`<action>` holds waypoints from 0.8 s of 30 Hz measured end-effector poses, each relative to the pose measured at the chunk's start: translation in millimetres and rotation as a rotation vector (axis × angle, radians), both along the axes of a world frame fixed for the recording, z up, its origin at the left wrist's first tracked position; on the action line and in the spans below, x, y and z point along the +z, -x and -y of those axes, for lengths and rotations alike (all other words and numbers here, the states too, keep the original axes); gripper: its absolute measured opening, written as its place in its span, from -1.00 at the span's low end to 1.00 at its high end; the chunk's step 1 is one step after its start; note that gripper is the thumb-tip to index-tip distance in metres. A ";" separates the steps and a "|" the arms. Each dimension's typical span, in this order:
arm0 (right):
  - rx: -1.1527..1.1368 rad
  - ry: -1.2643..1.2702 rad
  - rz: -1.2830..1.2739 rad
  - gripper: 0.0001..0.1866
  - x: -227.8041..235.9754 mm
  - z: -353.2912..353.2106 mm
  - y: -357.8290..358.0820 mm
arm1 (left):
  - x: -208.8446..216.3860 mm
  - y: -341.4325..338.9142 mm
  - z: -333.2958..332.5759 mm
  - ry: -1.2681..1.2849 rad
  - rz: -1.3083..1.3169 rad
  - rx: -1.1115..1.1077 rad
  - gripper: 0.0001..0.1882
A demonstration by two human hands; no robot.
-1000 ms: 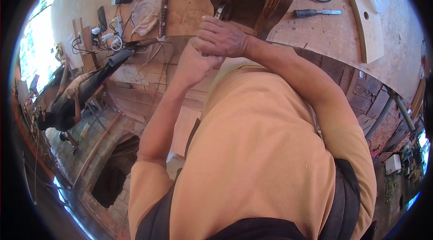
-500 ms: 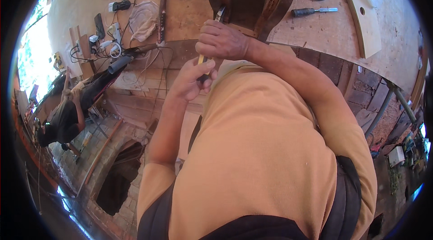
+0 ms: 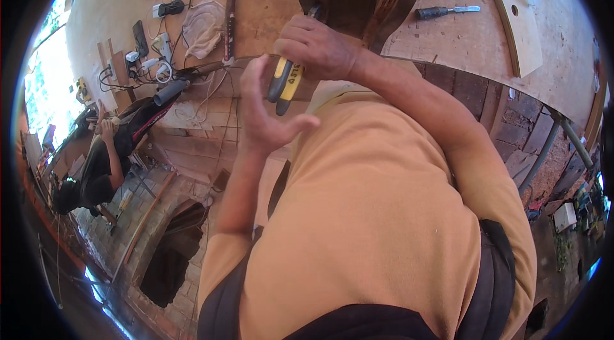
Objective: The person removes their glasses, picks up a pair of pliers from the workbench, and uses the pliers to pull nails from a wooden piece while holding it by hand.
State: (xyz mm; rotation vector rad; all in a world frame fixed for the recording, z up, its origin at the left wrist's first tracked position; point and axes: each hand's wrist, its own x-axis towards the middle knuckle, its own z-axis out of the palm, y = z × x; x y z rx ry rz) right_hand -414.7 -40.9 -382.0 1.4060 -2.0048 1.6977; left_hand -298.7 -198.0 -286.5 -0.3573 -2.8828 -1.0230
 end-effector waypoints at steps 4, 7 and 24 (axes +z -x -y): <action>-0.034 0.029 0.004 -0.59 -0.1 3.1 -0.9 | -47.3 23.5 -10.6 -0.169 -0.435 -0.045 0.04; -0.020 0.009 0.103 -0.58 7.0 -0.8 3.0 | -46.4 29.3 -32.4 -0.445 -0.399 0.003 -0.31; -0.367 -0.323 0.048 -0.68 76.3 -66.4 42.5 | -0.1 131.6 -49.6 -0.703 -0.113 0.128 -0.78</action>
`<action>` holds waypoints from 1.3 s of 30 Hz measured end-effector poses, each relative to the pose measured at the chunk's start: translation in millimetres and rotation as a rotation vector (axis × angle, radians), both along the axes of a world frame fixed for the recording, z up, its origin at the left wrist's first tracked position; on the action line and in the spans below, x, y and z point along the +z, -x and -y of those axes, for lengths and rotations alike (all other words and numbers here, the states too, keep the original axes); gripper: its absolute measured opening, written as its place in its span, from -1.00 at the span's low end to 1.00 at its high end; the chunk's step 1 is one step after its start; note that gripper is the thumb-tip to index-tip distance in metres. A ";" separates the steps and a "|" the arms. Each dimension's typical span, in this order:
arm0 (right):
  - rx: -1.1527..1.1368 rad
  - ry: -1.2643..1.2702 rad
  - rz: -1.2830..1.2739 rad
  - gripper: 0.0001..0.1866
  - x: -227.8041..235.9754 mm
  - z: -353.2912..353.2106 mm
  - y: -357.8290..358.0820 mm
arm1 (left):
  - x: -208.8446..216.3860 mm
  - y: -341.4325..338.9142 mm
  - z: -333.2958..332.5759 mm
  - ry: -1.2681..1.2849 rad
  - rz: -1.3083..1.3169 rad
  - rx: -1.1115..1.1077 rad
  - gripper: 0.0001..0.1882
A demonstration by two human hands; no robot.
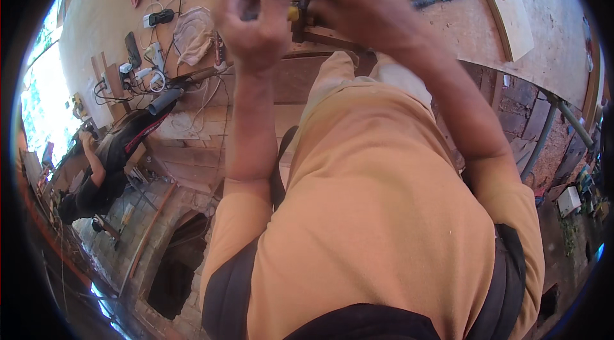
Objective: The person removes their glasses, picks up a pair of pliers from the workbench, and uses the pliers to pull nails from a wooden piece while holding it by hand.
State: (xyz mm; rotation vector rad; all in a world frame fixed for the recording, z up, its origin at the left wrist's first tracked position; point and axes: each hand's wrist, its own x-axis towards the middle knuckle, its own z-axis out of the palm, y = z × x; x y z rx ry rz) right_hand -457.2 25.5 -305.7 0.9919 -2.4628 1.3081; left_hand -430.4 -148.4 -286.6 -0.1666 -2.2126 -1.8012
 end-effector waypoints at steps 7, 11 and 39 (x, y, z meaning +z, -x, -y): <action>-0.541 -0.208 -0.311 -0.50 9.6 -64.0 57.2 | 40.4 57.3 -28.2 -0.085 0.359 -0.048 -0.68; -0.555 -0.102 -0.445 -0.54 -1.3 -66.3 55.7 | 85.5 59.5 -21.7 -0.069 0.332 -0.173 -0.66; 0.626 0.122 1.298 -0.79 -53.7 6.6 -27.2 | 17.4 -152.5 122.7 -1.287 0.724 -0.318 0.27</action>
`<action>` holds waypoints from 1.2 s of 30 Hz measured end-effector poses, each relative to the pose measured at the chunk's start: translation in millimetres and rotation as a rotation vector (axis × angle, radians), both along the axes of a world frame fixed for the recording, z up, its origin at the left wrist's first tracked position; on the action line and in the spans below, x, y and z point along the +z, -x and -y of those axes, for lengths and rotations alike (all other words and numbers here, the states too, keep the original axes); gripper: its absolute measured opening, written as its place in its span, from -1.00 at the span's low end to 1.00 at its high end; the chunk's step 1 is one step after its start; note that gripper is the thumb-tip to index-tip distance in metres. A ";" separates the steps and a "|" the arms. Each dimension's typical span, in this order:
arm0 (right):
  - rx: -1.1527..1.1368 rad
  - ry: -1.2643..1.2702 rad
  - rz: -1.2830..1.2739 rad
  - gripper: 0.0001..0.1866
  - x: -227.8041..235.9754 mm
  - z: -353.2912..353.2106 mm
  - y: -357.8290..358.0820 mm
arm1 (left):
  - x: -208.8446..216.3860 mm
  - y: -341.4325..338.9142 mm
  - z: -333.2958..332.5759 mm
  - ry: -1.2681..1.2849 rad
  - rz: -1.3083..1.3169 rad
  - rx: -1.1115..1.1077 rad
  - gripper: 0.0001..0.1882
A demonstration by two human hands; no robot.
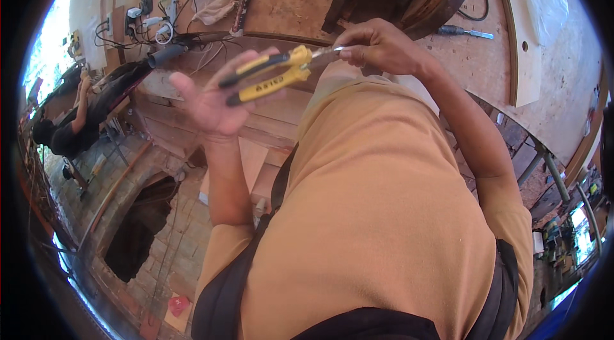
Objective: The person removes their glasses, picks up a pair of pliers from the workbench, and uses the pliers to pull nails from a wooden piece while holding it by hand.
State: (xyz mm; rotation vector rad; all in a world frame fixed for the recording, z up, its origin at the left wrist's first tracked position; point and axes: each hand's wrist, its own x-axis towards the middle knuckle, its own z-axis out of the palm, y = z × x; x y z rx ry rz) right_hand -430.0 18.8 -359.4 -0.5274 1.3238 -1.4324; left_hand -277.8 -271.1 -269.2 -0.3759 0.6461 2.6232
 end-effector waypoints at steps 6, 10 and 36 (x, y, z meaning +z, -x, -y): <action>0.160 -0.017 -0.254 -0.76 13.3 13.0 3.0 | -33.6 -54.2 7.4 0.141 0.163 -0.507 0.17; 0.212 0.051 -0.244 -0.75 17.3 18.4 5.7 | -36.8 -53.1 5.3 0.158 0.011 -0.397 0.32; -0.036 -0.337 -0.511 -0.69 -8.3 5.4 -15.4 | -38.0 -40.2 -11.1 0.862 0.254 -0.590 -0.56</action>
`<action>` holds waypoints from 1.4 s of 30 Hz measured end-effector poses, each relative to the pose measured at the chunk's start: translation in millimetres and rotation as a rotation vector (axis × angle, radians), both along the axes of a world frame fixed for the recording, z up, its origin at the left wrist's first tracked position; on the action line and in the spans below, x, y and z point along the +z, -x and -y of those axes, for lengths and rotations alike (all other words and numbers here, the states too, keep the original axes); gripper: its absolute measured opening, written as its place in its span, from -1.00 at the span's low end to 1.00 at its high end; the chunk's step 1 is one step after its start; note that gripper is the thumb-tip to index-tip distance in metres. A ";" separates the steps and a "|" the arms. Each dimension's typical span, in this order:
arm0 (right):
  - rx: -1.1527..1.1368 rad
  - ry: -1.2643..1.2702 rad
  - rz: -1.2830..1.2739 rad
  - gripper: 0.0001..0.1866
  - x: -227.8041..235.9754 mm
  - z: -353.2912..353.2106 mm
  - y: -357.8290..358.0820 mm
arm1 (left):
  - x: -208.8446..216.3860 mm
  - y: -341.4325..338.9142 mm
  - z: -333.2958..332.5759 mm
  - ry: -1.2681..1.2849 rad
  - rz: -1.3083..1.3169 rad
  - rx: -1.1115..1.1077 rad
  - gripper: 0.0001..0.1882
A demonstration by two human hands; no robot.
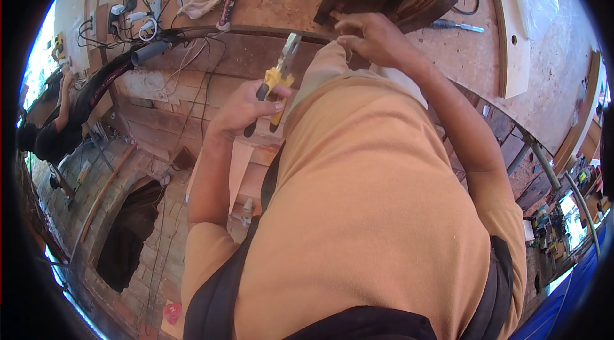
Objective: The person removes their glasses, picks up a pair of pliers from the workbench, and uses the pliers to pull nails from a wooden piece while holding it by hand.
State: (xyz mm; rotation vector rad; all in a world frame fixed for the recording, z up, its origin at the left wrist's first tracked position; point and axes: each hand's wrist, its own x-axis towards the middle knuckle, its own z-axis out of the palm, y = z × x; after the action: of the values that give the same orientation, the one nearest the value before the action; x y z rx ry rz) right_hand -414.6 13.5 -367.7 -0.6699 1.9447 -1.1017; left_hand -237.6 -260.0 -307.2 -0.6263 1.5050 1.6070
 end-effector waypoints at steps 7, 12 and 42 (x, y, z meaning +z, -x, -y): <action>-0.073 0.254 0.187 -0.62 -4.1 26.0 -7.5 | 19.7 17.9 -8.9 -0.007 0.038 -0.125 -0.56; 0.130 -0.054 0.048 -0.61 10.9 15.6 -4.4 | 3.1 6.7 -15.8 0.112 -0.158 -0.064 -0.72; -0.268 0.377 0.390 -0.48 26.4 -5.7 3.9 | 48.1 141.0 -77.4 0.162 -0.095 -0.126 -0.68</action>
State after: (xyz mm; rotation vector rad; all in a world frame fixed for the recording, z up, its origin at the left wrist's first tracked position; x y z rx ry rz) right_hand -418.5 19.2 -341.3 -0.3528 1.5319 -1.6558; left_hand -378.6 -182.6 -259.1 -0.5384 1.7221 1.4473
